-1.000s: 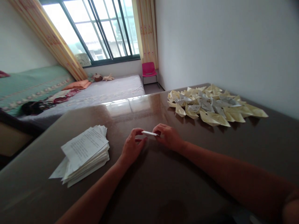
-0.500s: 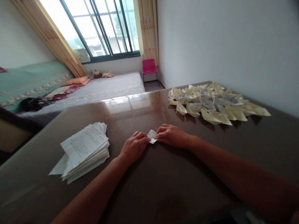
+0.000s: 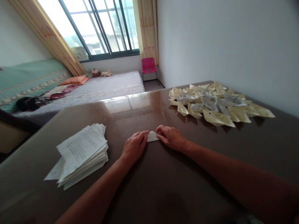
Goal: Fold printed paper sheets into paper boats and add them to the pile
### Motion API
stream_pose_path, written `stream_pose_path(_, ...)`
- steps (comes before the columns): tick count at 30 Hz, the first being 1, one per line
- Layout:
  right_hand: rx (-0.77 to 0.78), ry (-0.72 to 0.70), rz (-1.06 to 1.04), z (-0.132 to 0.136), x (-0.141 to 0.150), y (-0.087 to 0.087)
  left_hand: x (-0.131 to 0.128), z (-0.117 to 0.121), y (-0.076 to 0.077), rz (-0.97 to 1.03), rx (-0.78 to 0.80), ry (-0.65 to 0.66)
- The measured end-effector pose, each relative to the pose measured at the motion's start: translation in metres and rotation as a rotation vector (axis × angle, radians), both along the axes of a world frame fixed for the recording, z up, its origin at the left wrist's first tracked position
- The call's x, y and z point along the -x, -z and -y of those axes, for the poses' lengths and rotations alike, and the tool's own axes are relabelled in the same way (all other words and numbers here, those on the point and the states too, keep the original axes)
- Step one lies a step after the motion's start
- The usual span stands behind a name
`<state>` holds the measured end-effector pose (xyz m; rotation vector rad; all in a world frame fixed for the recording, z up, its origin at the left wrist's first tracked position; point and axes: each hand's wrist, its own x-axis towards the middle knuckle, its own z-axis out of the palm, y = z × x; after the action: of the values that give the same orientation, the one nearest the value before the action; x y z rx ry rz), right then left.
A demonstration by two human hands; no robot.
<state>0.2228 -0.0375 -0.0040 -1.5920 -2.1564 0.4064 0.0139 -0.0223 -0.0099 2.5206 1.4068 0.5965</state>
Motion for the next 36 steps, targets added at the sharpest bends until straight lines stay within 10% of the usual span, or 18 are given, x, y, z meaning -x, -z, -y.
stream_pose_path(36,-0.099,-0.192,0.675,0.041,0.007,-0.033,-0.003,0.032,-0.034,-0.616,-0.132,0.111)
